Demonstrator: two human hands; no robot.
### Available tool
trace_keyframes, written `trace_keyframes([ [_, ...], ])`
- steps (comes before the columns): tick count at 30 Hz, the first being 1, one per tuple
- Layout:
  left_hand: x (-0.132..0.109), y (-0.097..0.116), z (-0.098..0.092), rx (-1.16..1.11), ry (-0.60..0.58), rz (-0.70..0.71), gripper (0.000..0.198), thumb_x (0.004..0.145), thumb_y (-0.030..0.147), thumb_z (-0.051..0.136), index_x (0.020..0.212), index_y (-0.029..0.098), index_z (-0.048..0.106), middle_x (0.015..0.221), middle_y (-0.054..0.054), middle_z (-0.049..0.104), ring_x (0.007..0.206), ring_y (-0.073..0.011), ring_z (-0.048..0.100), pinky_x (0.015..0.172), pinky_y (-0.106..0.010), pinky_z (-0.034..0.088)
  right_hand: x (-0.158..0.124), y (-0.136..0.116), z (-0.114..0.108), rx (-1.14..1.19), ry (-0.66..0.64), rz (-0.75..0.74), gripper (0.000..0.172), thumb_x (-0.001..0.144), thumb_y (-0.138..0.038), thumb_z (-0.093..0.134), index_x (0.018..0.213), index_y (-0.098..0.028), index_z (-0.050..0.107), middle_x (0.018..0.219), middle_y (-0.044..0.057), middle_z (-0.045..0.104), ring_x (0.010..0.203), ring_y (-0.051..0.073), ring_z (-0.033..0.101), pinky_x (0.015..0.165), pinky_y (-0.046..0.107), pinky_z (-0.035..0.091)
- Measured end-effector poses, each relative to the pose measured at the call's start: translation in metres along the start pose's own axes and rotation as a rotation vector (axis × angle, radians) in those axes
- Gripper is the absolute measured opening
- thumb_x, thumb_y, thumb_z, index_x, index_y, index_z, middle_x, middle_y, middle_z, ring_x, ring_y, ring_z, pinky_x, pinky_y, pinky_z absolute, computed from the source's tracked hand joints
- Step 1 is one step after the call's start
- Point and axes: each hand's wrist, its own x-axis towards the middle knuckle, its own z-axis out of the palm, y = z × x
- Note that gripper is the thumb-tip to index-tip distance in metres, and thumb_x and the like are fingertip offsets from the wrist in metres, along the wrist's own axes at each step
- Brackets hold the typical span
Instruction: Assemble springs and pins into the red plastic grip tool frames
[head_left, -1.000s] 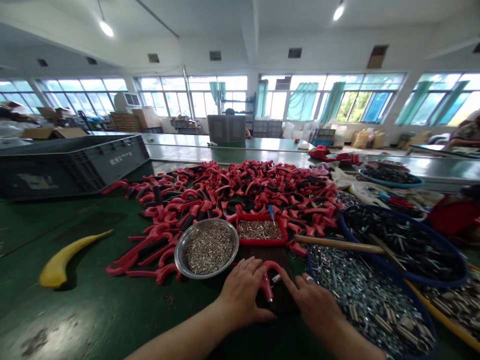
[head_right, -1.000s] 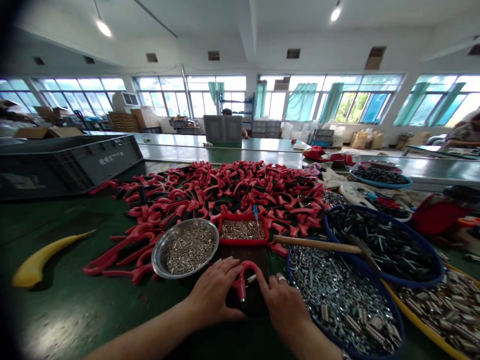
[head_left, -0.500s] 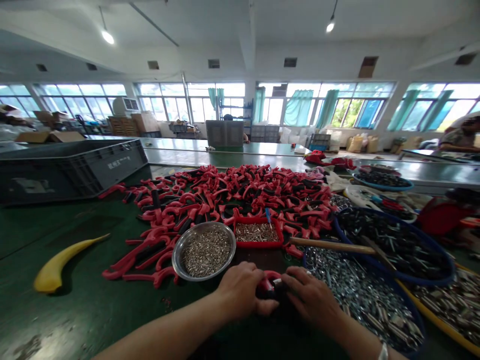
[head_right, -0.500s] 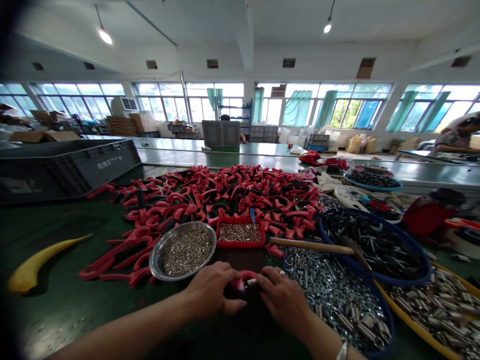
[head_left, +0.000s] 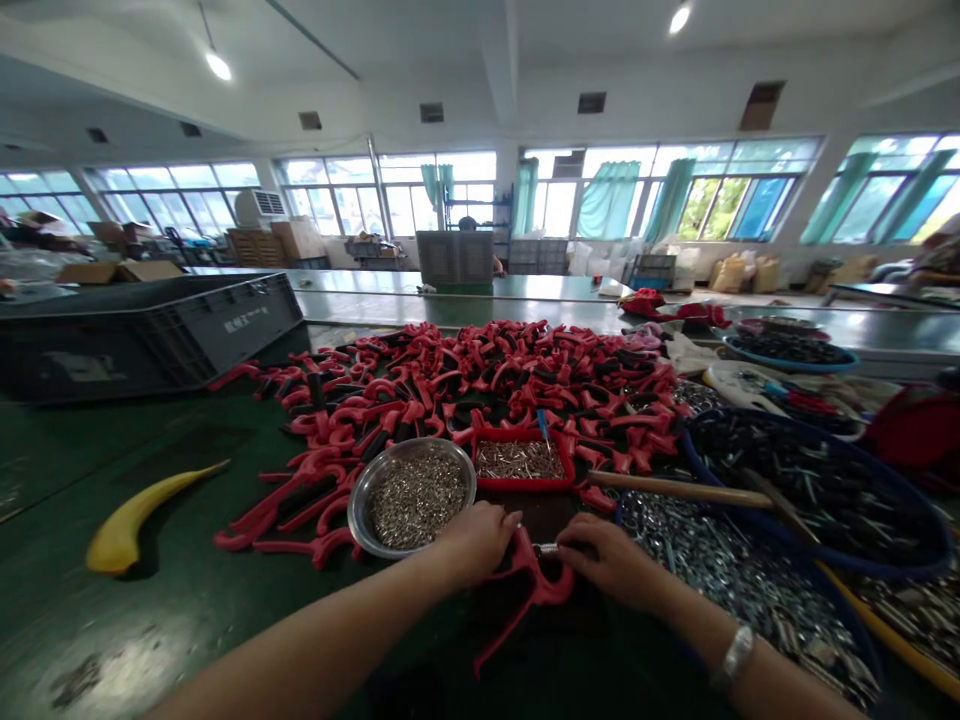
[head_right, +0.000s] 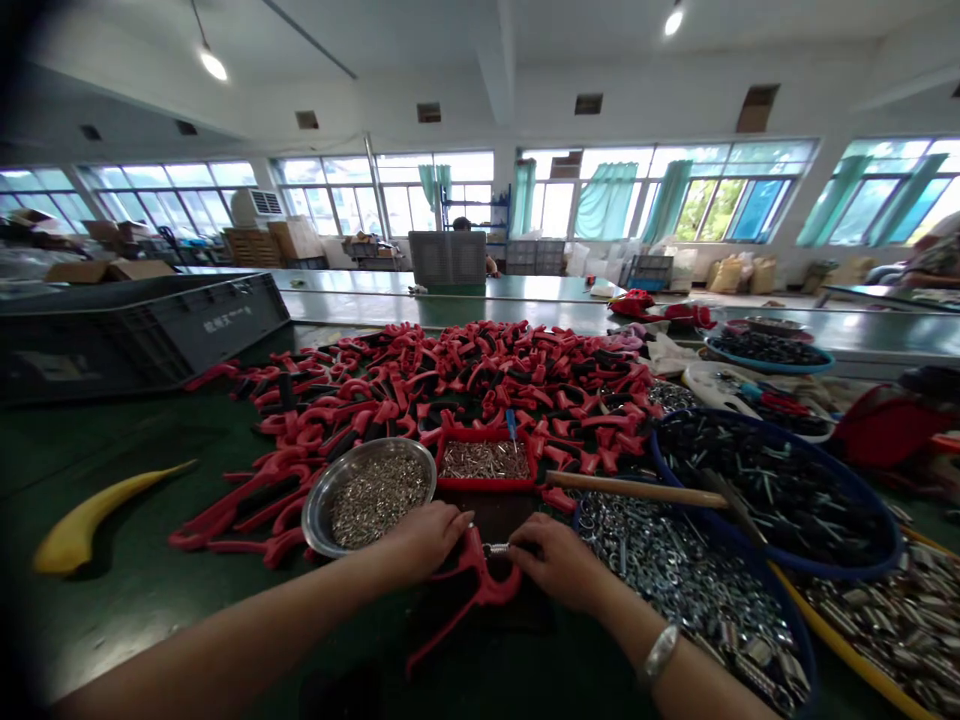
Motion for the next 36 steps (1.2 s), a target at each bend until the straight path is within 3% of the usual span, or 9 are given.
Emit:
trace_keyframes([
  [3, -0.004, 0.0, 0.005, 0.096, 0.179, 0.045, 0.029, 0.087, 0.029, 0.038, 0.106, 0.014, 0.054, 0.109, -0.011, 0.053, 0.102, -0.0225, 0.049, 0.088, -0.034, 0.037, 0.003, -0.001, 0.004, -0.033, 0.036, 0.064, 0.018, 0.079, -0.03, 0.053, 0.076, -0.018, 0.066, 0.076, 0.004, 0.06, 0.072, 0.016, 0.054, 0.065, 0.027, 0.041],
  [5, -0.005, -0.003, 0.011, 0.17, 0.251, 0.126, 0.025, 0.086, 0.027, 0.043, 0.107, 0.018, 0.053, 0.106, -0.008, 0.054, 0.1, -0.0205, 0.05, 0.085, -0.032, 0.04, 0.003, -0.004, 0.006, -0.054, 0.058, 0.098, 0.017, 0.078, -0.029, 0.053, 0.074, -0.018, 0.065, 0.074, 0.004, 0.06, 0.07, 0.017, 0.054, 0.064, 0.027, 0.04],
  [15, -0.007, -0.019, 0.042, 0.214, 0.408, 0.241, 0.026, 0.085, 0.019, 0.046, 0.11, 0.02, 0.055, 0.11, -0.005, 0.057, 0.099, -0.0205, 0.052, 0.085, -0.033, 0.045, 0.001, -0.013, 0.013, -0.119, 0.112, 0.171, 0.016, 0.079, -0.032, 0.049, 0.075, -0.021, 0.061, 0.074, 0.002, 0.061, 0.069, 0.016, 0.056, 0.06, 0.026, 0.039],
  [20, -0.019, -0.021, 0.033, 0.11, 0.496, 0.308, 0.024, 0.084, 0.016, 0.046, 0.105, 0.021, 0.059, 0.111, -0.004, 0.056, 0.101, -0.017, 0.05, 0.089, -0.03, 0.042, -0.001, -0.012, 0.012, -0.163, 0.159, 0.194, 0.019, 0.079, -0.038, 0.051, 0.078, -0.022, 0.06, 0.069, 0.0, 0.063, 0.065, 0.017, 0.058, 0.057, 0.026, 0.04],
  [24, -0.036, -0.032, 0.007, 0.073, 0.542, 0.304, 0.02, 0.086, 0.023, 0.045, 0.095, 0.022, 0.063, 0.107, -0.003, 0.059, 0.098, -0.017, 0.052, 0.089, -0.03, 0.041, 0.003, -0.014, 0.002, -0.213, 0.208, 0.172, 0.025, 0.086, -0.034, 0.039, 0.085, -0.021, 0.06, 0.08, 0.003, 0.065, 0.074, 0.018, 0.06, 0.066, 0.028, 0.043],
  [28, -0.032, -0.059, -0.03, 0.268, 0.416, -0.043, 0.025, 0.082, 0.027, 0.049, 0.104, 0.025, 0.06, 0.111, -0.004, 0.059, 0.104, -0.0213, 0.05, 0.091, -0.034, 0.038, 0.03, -0.032, -0.011, -0.289, 0.218, 0.102, 0.024, 0.086, -0.025, 0.038, 0.093, -0.018, 0.06, 0.09, 0.007, 0.064, 0.084, 0.019, 0.059, 0.075, 0.029, 0.042],
  [30, -0.025, -0.074, -0.041, 0.312, 0.3, -0.162, 0.022, 0.074, 0.027, 0.059, 0.095, 0.025, 0.065, 0.1, -0.005, 0.064, 0.097, -0.024, 0.055, 0.084, -0.035, 0.041, 0.051, -0.05, -0.009, -0.318, 0.156, 0.031, 0.022, 0.086, -0.023, 0.041, 0.095, -0.019, 0.061, 0.091, 0.005, 0.064, 0.086, 0.017, 0.058, 0.076, 0.027, 0.042],
  [33, -0.018, -0.091, -0.044, 0.307, 0.203, -0.192, 0.01, 0.069, 0.028, 0.063, 0.078, 0.027, 0.067, 0.087, -0.002, 0.067, 0.087, -0.0226, 0.06, 0.075, -0.031, 0.043, 0.085, -0.082, 0.007, -0.369, 0.008, -0.086, 0.019, 0.087, -0.028, 0.045, 0.095, -0.024, 0.062, 0.093, 0.0, 0.064, 0.09, 0.015, 0.057, 0.079, 0.027, 0.043],
  [36, -0.019, -0.098, -0.037, 0.295, 0.186, -0.203, 0.015, 0.075, 0.034, 0.056, 0.084, 0.027, 0.065, 0.092, -0.002, 0.067, 0.089, -0.0216, 0.06, 0.074, -0.029, 0.043, 0.117, -0.105, 0.031, -0.446, -0.125, -0.118, 0.02, 0.085, -0.033, 0.05, 0.098, -0.019, 0.059, 0.101, 0.003, 0.06, 0.093, 0.018, 0.056, 0.081, 0.038, 0.044],
])
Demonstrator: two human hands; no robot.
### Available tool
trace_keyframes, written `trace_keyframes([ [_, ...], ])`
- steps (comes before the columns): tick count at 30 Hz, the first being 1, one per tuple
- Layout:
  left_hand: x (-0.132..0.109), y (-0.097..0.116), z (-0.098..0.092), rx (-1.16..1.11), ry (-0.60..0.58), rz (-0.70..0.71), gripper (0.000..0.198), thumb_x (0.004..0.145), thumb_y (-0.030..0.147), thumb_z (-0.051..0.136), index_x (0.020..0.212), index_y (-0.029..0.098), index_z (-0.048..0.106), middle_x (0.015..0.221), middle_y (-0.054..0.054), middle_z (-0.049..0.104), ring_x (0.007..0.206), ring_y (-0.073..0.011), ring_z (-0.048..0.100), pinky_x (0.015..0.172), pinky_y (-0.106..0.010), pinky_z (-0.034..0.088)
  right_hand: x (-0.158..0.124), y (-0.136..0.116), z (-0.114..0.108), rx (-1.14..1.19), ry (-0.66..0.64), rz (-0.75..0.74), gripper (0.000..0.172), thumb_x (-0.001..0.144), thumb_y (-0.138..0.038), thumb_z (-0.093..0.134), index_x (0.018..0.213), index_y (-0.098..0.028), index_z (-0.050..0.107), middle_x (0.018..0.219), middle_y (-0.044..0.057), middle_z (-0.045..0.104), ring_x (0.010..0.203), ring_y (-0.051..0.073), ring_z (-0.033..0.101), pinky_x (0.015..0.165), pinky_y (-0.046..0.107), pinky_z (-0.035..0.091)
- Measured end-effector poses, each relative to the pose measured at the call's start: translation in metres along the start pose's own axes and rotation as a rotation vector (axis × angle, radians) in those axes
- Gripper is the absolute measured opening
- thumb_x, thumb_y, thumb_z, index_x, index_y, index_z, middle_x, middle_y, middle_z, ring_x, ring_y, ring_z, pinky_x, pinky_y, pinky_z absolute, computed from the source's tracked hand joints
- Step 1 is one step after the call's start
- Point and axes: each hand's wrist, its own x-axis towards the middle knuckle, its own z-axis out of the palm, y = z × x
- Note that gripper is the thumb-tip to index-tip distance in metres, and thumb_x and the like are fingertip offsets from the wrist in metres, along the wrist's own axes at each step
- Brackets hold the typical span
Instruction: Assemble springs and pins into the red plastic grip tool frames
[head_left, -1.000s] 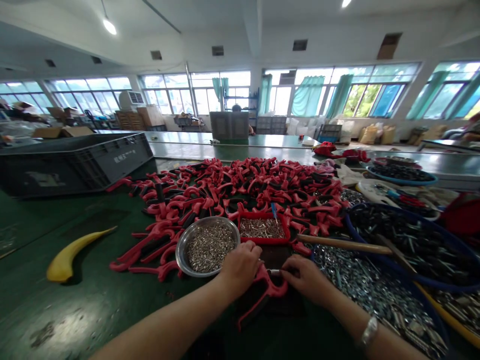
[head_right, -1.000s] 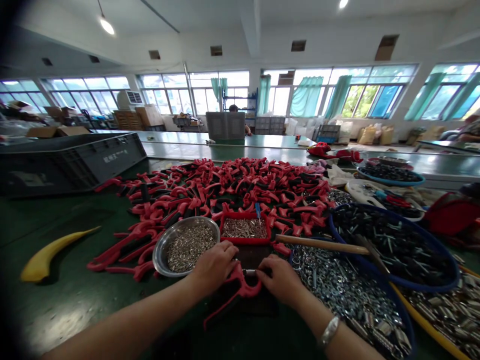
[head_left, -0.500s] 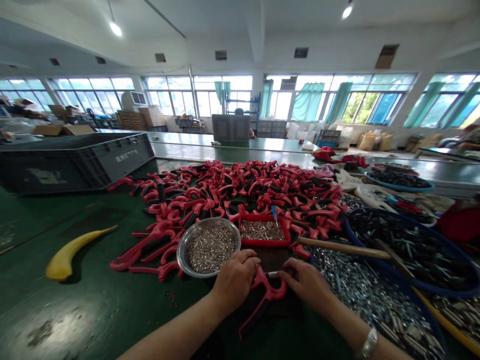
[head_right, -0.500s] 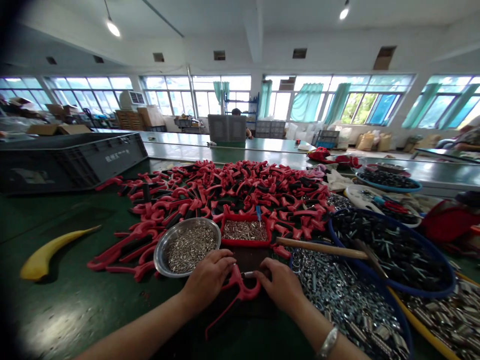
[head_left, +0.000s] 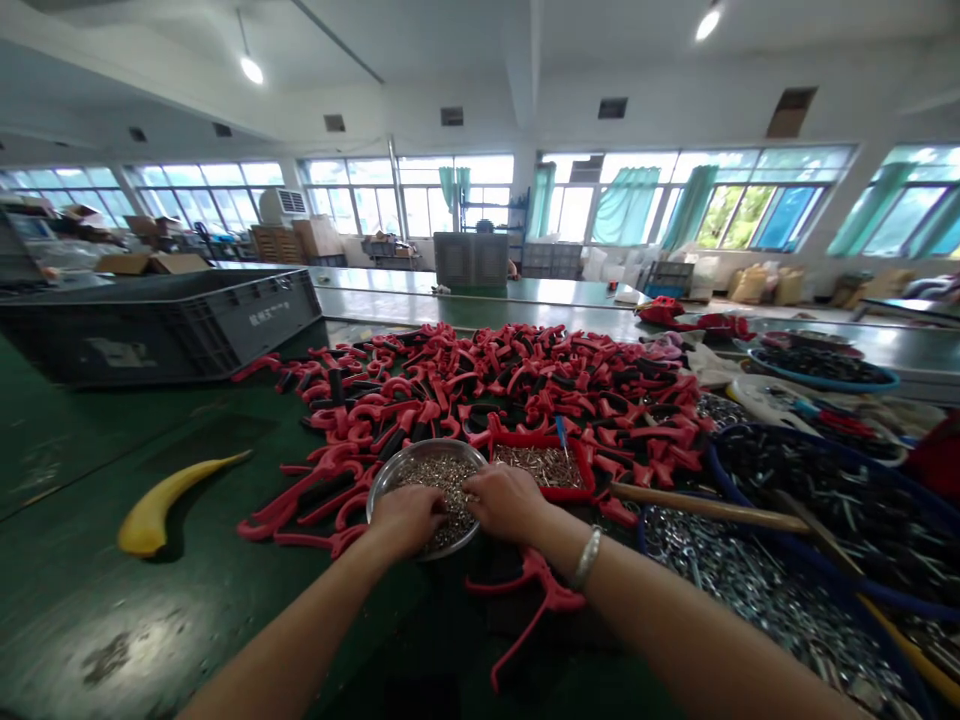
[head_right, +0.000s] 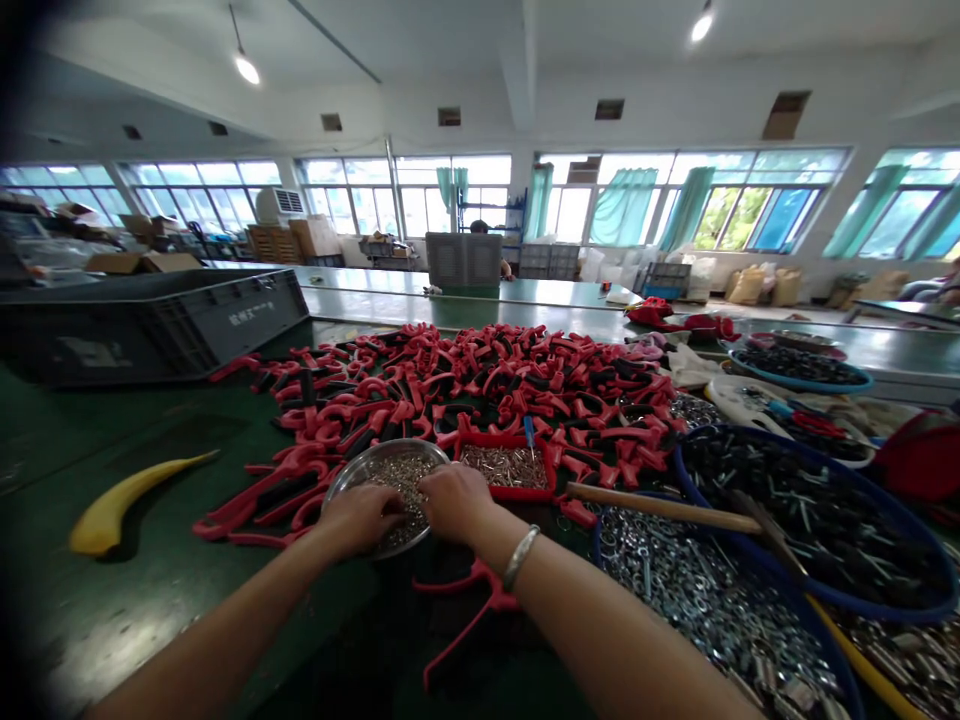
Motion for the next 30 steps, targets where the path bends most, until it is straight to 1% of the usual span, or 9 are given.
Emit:
trace_keyframes([
  [4, -0.006, -0.005, 0.006, -0.011, 0.003, -0.056, 0.022, 0.08, 0.038, 0.049, 0.089, 0.023, 0.062, 0.096, -0.006, 0.065, 0.091, -0.023, 0.059, 0.074, -0.031, 0.042, 0.033, -0.014, 0.014, -0.066, -0.121, 0.02, 0.027, 0.085, -0.032, 0.052, 0.107, -0.016, 0.054, 0.108, 0.006, 0.056, 0.091, 0.019, 0.056, 0.077, 0.04, 0.047],
  [7, -0.007, -0.008, 0.007, -0.035, 0.014, -0.08, 0.022, 0.082, 0.037, 0.046, 0.089, 0.022, 0.061, 0.096, -0.006, 0.065, 0.09, -0.0223, 0.059, 0.073, -0.03, 0.042, 0.038, -0.01, 0.021, -0.065, -0.131, 0.025, 0.027, 0.085, -0.031, 0.052, 0.108, -0.017, 0.053, 0.109, 0.006, 0.056, 0.091, 0.018, 0.056, 0.077, 0.039, 0.048],
  [10, -0.006, -0.009, 0.006, -0.072, 0.046, -0.075, 0.021, 0.083, 0.034, 0.044, 0.09, 0.023, 0.059, 0.095, -0.004, 0.065, 0.09, -0.0205, 0.059, 0.072, -0.028, 0.041, 0.031, -0.003, 0.024, -0.027, -0.087, 0.017, 0.023, 0.086, -0.031, 0.05, 0.105, -0.018, 0.055, 0.108, 0.006, 0.056, 0.092, 0.018, 0.056, 0.079, 0.039, 0.047],
  [13, -0.005, -0.007, 0.005, -0.107, 0.063, -0.051, 0.017, 0.081, 0.032, 0.047, 0.089, 0.023, 0.06, 0.093, -0.002, 0.066, 0.088, -0.019, 0.06, 0.072, -0.027, 0.041, 0.023, 0.002, 0.027, 0.051, -0.036, -0.01, 0.021, 0.086, -0.031, 0.05, 0.102, -0.018, 0.056, 0.106, 0.005, 0.057, 0.092, 0.018, 0.056, 0.079, 0.039, 0.046],
  [18, -0.004, -0.007, 0.005, -0.135, 0.073, -0.01, 0.016, 0.077, 0.025, 0.051, 0.088, 0.025, 0.062, 0.092, 0.0, 0.067, 0.089, -0.0171, 0.06, 0.073, -0.025, 0.04, 0.019, 0.004, 0.031, 0.224, 0.051, -0.034, 0.019, 0.086, -0.031, 0.051, 0.093, -0.016, 0.059, 0.096, 0.003, 0.061, 0.086, 0.016, 0.058, 0.078, 0.038, 0.047],
  [22, -0.003, -0.007, 0.004, -0.134, 0.092, -0.011, 0.016, 0.077, 0.03, 0.052, 0.088, 0.027, 0.063, 0.092, 0.001, 0.067, 0.088, -0.0174, 0.06, 0.07, -0.025, 0.041, 0.016, 0.006, 0.029, 0.364, 0.147, -0.009, 0.016, 0.083, -0.03, 0.055, 0.084, -0.015, 0.061, 0.086, 0.002, 0.064, 0.081, 0.015, 0.059, 0.076, 0.036, 0.047],
  [26, 0.0, -0.002, 0.003, -0.115, 0.126, -0.018, 0.016, 0.079, 0.032, 0.051, 0.086, 0.025, 0.063, 0.091, 0.0, 0.067, 0.087, -0.0179, 0.06, 0.07, -0.026, 0.041, -0.006, 0.019, 0.022, 0.502, 0.245, 0.035, 0.011, 0.078, -0.019, 0.055, 0.081, -0.017, 0.065, 0.079, 0.0, 0.068, 0.077, 0.014, 0.061, 0.072, 0.026, 0.046],
  [28, 0.003, 0.001, 0.004, -0.113, 0.134, -0.009, 0.015, 0.079, 0.03, 0.051, 0.086, 0.025, 0.063, 0.092, 0.0, 0.067, 0.088, -0.0176, 0.059, 0.072, -0.026, 0.041, -0.028, 0.032, 0.019, 0.548, 0.281, 0.078, 0.015, 0.077, -0.017, 0.052, 0.082, -0.018, 0.066, 0.078, 0.0, 0.069, 0.074, 0.014, 0.062, 0.069, 0.024, 0.046],
  [30, 0.005, 0.003, 0.006, -0.117, 0.129, -0.001, 0.015, 0.079, 0.028, 0.05, 0.086, 0.025, 0.063, 0.092, 0.0, 0.067, 0.088, -0.0175, 0.06, 0.073, -0.026, 0.041, -0.055, 0.047, 0.017, 0.565, 0.321, 0.147, 0.017, 0.077, -0.019, 0.049, 0.082, -0.018, 0.065, 0.079, 0.002, 0.069, 0.074, 0.016, 0.062, 0.069, 0.026, 0.047],
])
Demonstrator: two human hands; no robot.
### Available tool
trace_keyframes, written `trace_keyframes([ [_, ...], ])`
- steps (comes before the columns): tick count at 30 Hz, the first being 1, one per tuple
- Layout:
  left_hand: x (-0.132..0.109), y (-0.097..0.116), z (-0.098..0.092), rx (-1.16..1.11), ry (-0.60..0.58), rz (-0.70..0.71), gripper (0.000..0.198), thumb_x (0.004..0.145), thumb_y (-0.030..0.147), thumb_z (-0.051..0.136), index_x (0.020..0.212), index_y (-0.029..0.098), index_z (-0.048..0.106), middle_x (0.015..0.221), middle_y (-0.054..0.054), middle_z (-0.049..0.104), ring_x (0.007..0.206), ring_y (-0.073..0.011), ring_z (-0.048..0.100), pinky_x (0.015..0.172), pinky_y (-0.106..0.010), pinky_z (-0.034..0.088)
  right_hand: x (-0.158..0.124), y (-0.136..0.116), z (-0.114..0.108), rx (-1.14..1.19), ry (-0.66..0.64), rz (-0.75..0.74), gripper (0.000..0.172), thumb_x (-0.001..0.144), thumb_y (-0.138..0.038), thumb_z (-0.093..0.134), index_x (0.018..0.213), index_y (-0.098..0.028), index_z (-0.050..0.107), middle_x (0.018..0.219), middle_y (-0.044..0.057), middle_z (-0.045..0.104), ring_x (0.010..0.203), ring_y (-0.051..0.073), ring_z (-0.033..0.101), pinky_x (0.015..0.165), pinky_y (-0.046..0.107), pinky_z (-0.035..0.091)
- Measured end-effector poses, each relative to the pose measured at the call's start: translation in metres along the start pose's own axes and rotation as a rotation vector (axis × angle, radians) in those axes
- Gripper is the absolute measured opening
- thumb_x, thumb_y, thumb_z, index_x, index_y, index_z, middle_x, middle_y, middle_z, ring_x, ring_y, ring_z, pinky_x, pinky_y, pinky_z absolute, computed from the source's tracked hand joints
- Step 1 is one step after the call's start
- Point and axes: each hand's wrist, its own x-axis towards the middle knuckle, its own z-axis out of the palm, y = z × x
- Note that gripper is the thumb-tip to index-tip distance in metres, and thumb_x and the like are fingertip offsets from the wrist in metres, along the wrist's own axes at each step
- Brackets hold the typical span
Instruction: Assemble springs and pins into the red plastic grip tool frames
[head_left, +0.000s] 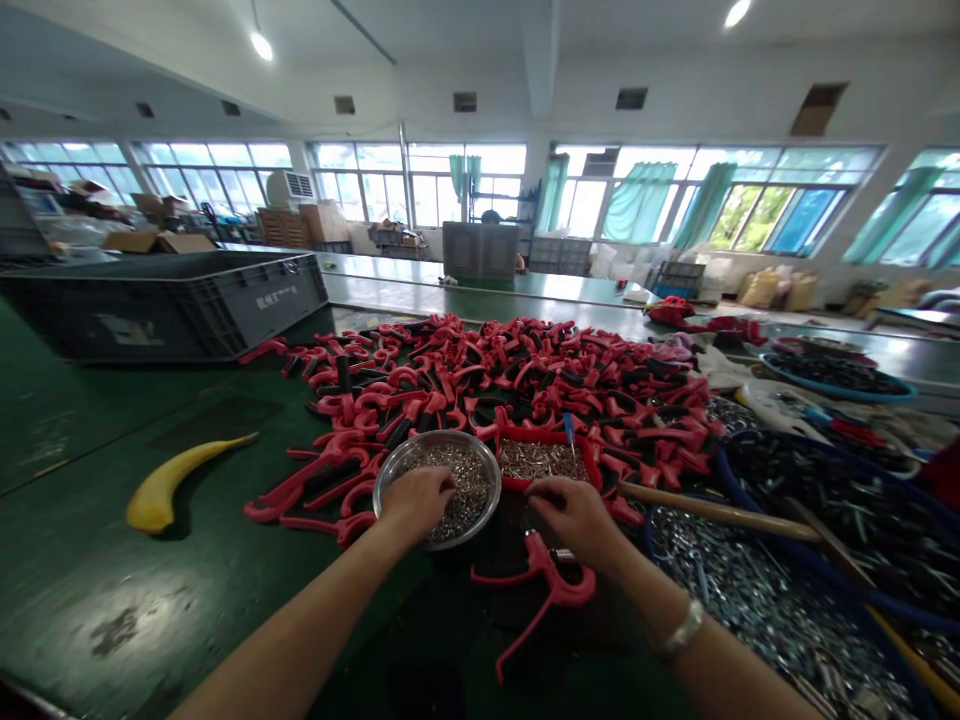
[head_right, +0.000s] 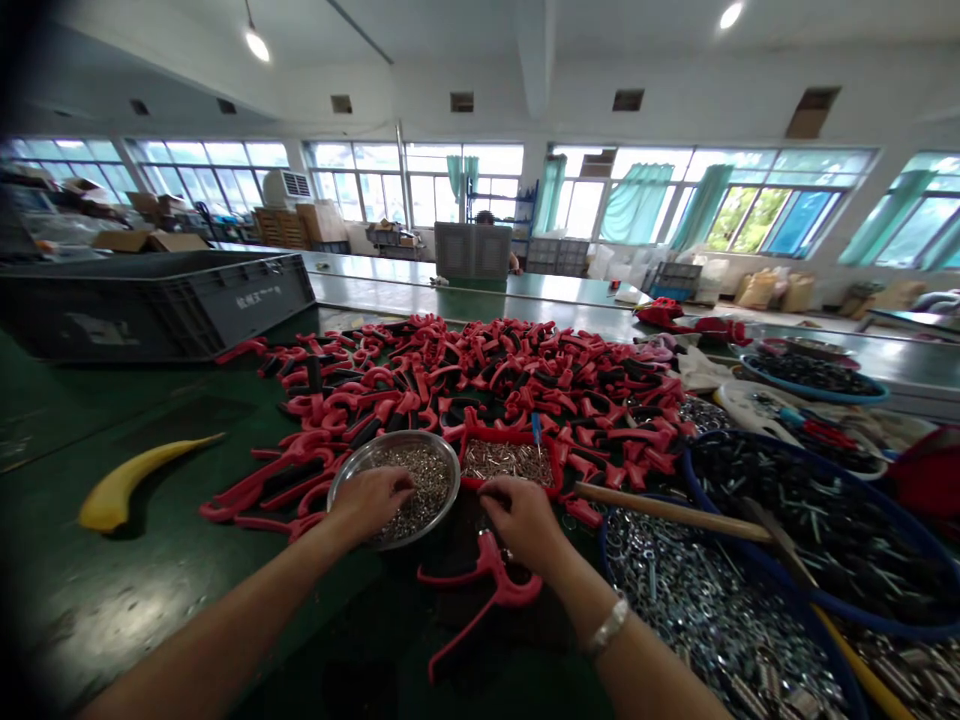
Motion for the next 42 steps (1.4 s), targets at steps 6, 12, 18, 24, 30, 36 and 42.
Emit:
trace_keyframes([
  [6, 0.0, 0.004, 0.001, -0.005, -0.015, -0.004, 0.015, 0.076, 0.025, 0.051, 0.081, 0.023, 0.066, 0.088, -0.003, 0.068, 0.086, -0.0212, 0.06, 0.072, -0.029, 0.042, -0.06, 0.029, -0.025, -0.027, 0.094, 0.153, 0.017, 0.079, -0.027, 0.047, 0.083, -0.019, 0.062, 0.081, 0.005, 0.067, 0.076, 0.02, 0.061, 0.07, 0.033, 0.047],
  [12, -0.021, 0.023, -0.009, -0.085, 0.043, 0.048, 0.024, 0.083, 0.024, 0.045, 0.099, 0.027, 0.061, 0.103, 0.001, 0.064, 0.092, -0.0175, 0.059, 0.078, -0.027, 0.042, -0.074, 0.037, -0.012, -0.019, 0.16, 0.173, 0.017, 0.08, -0.031, 0.046, 0.084, -0.02, 0.059, 0.085, 0.006, 0.064, 0.082, 0.021, 0.059, 0.074, 0.034, 0.047],
  [18, -0.05, 0.057, 0.005, -0.284, 0.001, 0.256, 0.021, 0.081, 0.02, 0.049, 0.096, 0.028, 0.062, 0.096, 0.002, 0.065, 0.086, -0.0151, 0.059, 0.076, -0.026, 0.042, -0.075, 0.05, 0.0, 0.015, 0.227, 0.198, 0.021, 0.081, -0.035, 0.048, 0.09, -0.018, 0.059, 0.087, 0.007, 0.065, 0.079, 0.02, 0.062, 0.073, 0.033, 0.05],
  [24, -0.058, 0.072, 0.022, -0.221, 0.025, 0.324, 0.025, 0.084, 0.015, 0.041, 0.091, 0.024, 0.063, 0.087, -0.002, 0.065, 0.084, -0.0168, 0.056, 0.075, -0.029, 0.041, -0.077, 0.052, 0.001, -0.023, 0.254, 0.169, 0.021, 0.082, -0.035, 0.048, 0.089, -0.018, 0.058, 0.084, 0.006, 0.066, 0.076, 0.019, 0.062, 0.07, 0.032, 0.051],
  [30, -0.059, 0.069, 0.026, -0.25, 0.057, 0.346, 0.023, 0.083, 0.014, 0.042, 0.09, 0.023, 0.062, 0.09, -0.002, 0.064, 0.083, -0.0165, 0.055, 0.074, -0.028, 0.04, -0.075, 0.047, 0.001, -0.147, 0.272, 0.057, 0.015, 0.08, -0.031, 0.048, 0.086, -0.02, 0.057, 0.083, 0.008, 0.063, 0.081, 0.022, 0.058, 0.076, 0.037, 0.046],
  [36, -0.06, 0.068, 0.029, -0.275, 0.072, 0.354, 0.023, 0.082, 0.013, 0.042, 0.09, 0.022, 0.062, 0.09, -0.002, 0.063, 0.083, -0.0159, 0.056, 0.075, -0.027, 0.041, -0.073, 0.05, 0.004, -0.232, 0.285, 0.021, 0.012, 0.082, -0.029, 0.045, 0.083, -0.02, 0.053, 0.079, 0.007, 0.06, 0.076, 0.021, 0.058, 0.07, 0.035, 0.046],
  [42, -0.06, 0.065, 0.035, -0.331, 0.076, 0.34, 0.022, 0.082, 0.013, 0.044, 0.091, 0.023, 0.061, 0.091, 0.0, 0.062, 0.082, -0.0144, 0.057, 0.075, -0.025, 0.042, -0.07, 0.049, 0.004, -0.285, 0.272, -0.015, 0.009, 0.082, -0.026, 0.044, 0.082, -0.02, 0.051, 0.077, 0.006, 0.06, 0.074, 0.02, 0.058, 0.068, 0.033, 0.046],
])
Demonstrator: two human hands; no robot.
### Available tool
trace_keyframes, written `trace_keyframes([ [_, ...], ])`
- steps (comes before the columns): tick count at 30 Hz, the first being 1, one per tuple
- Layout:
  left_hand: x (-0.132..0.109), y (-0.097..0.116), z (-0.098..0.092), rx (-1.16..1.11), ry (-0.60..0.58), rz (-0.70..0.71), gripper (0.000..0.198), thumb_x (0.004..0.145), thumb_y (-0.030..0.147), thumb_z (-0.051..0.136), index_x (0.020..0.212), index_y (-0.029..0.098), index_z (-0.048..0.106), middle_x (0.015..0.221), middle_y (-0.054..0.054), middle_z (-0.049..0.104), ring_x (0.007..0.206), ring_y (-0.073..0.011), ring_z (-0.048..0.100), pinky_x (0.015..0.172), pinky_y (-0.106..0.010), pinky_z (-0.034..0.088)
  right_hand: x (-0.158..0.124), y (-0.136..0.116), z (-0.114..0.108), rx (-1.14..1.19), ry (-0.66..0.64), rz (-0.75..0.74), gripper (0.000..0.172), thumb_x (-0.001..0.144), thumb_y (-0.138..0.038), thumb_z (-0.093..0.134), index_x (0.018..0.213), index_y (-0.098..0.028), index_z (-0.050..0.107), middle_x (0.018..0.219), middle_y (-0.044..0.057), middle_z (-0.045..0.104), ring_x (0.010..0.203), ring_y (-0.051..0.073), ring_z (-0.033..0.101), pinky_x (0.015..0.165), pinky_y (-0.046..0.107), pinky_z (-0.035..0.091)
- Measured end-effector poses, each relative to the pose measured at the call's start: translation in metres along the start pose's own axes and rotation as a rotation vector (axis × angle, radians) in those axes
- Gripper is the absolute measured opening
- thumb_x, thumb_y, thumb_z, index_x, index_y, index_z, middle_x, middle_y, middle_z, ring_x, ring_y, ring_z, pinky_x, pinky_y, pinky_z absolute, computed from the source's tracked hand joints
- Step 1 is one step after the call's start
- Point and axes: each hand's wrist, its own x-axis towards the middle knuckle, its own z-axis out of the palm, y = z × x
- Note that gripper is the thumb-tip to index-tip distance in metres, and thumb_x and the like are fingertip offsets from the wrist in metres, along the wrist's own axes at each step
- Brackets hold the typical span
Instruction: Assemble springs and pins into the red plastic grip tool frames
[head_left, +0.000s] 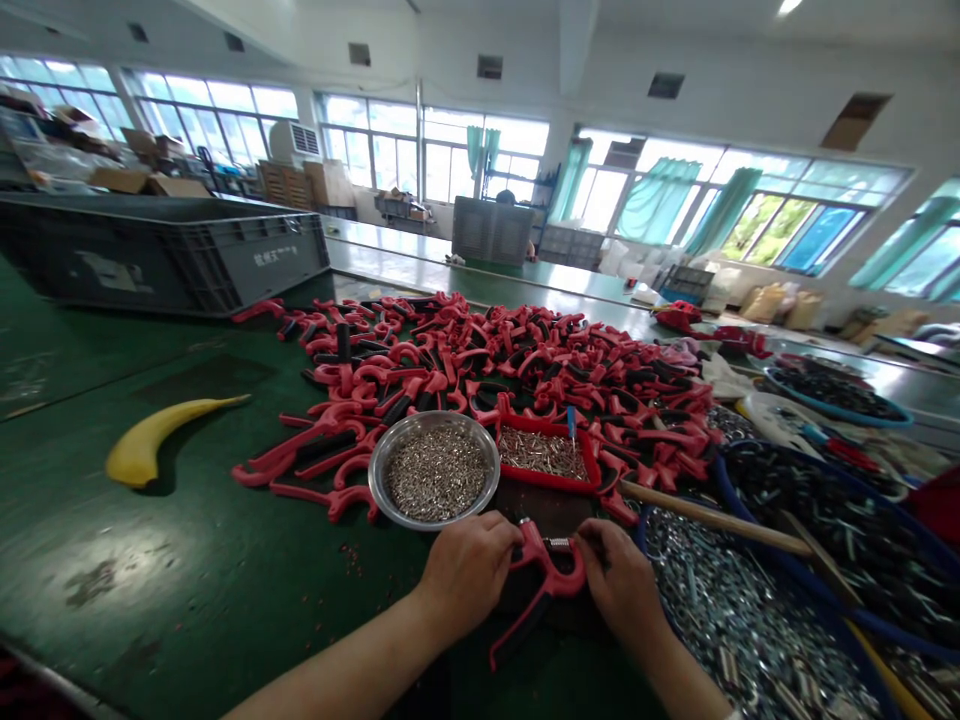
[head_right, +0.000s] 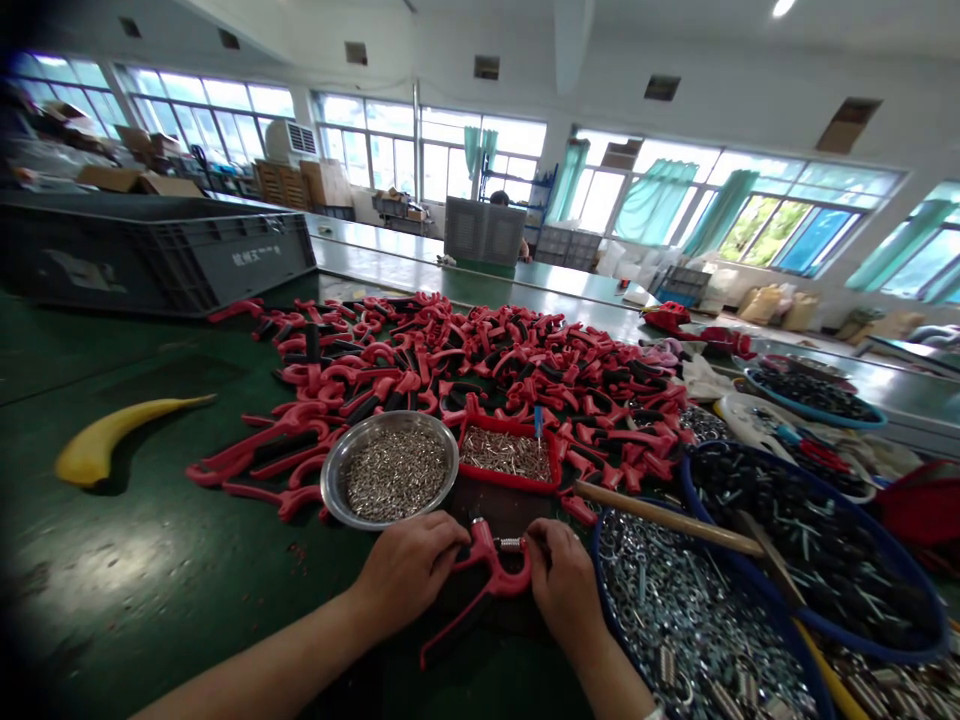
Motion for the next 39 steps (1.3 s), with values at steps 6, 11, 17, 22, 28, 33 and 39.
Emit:
trace_keyframes([
  [6, 0.001, -0.001, 0.0, -0.009, 0.006, -0.001, 0.021, 0.082, 0.014, 0.043, 0.092, 0.022, 0.061, 0.09, -0.001, 0.063, 0.082, -0.0148, 0.058, 0.074, -0.025, 0.042, -0.001, 0.003, -0.001, -0.046, 0.033, -0.048, 0.01, 0.083, -0.026, 0.044, 0.084, -0.02, 0.051, 0.078, 0.007, 0.061, 0.074, 0.02, 0.059, 0.068, 0.034, 0.047],
  [11, 0.001, 0.001, -0.002, -0.009, -0.005, -0.003, 0.022, 0.082, 0.013, 0.043, 0.092, 0.022, 0.061, 0.09, -0.001, 0.062, 0.082, -0.0148, 0.058, 0.074, -0.025, 0.042, -0.001, 0.005, 0.0, -0.071, 0.064, -0.113, 0.01, 0.084, -0.027, 0.044, 0.083, -0.02, 0.051, 0.075, 0.005, 0.061, 0.07, 0.02, 0.059, 0.063, 0.033, 0.048],
  [17, 0.0, 0.002, -0.002, 0.004, -0.007, 0.005, 0.022, 0.082, 0.014, 0.043, 0.092, 0.022, 0.061, 0.09, -0.001, 0.063, 0.082, -0.015, 0.058, 0.074, -0.025, 0.042, 0.001, 0.003, 0.0, -0.09, 0.085, -0.205, 0.007, 0.084, -0.021, 0.042, 0.082, -0.021, 0.049, 0.074, 0.004, 0.059, 0.069, 0.019, 0.058, 0.064, 0.033, 0.048],
  [22, 0.0, 0.002, -0.001, 0.015, -0.006, 0.013, 0.022, 0.082, 0.013, 0.044, 0.092, 0.022, 0.061, 0.09, -0.001, 0.062, 0.082, -0.0152, 0.058, 0.075, -0.026, 0.043, 0.001, 0.005, -0.002, -0.09, 0.06, -0.29, 0.009, 0.084, -0.017, 0.042, 0.083, -0.021, 0.05, 0.076, 0.005, 0.059, 0.072, 0.019, 0.057, 0.068, 0.034, 0.048],
  [28, 0.001, 0.002, -0.001, 0.026, -0.006, 0.028, 0.023, 0.083, 0.013, 0.042, 0.093, 0.021, 0.061, 0.09, -0.002, 0.063, 0.082, -0.0157, 0.057, 0.075, -0.027, 0.042, 0.005, 0.002, -0.007, -0.052, -0.072, -0.342, 0.021, 0.079, -0.01, 0.037, 0.083, -0.021, 0.056, 0.083, 0.007, 0.063, 0.079, 0.021, 0.057, 0.074, 0.035, 0.047],
  [33, 0.0, 0.002, -0.003, -0.05, 0.021, -0.002, 0.021, 0.082, 0.015, 0.044, 0.092, 0.021, 0.062, 0.09, -0.003, 0.064, 0.083, -0.0163, 0.057, 0.074, -0.027, 0.041, 0.012, -0.003, -0.019, 0.012, -0.158, -0.199, 0.014, 0.078, -0.013, 0.044, 0.077, -0.02, 0.056, 0.074, 0.003, 0.061, 0.068, 0.017, 0.057, 0.064, 0.03, 0.049],
  [39, 0.009, 0.011, -0.008, -0.519, 0.019, -0.144, 0.016, 0.078, 0.027, 0.055, 0.09, 0.021, 0.064, 0.081, 0.0, 0.066, 0.068, -0.0126, 0.055, 0.064, -0.024, 0.04, 0.01, -0.007, -0.031, 0.118, -0.123, 0.016, 0.019, 0.081, -0.03, 0.052, 0.094, -0.018, 0.058, 0.081, 0.004, 0.065, 0.071, 0.017, 0.062, 0.052, 0.023, 0.051],
])
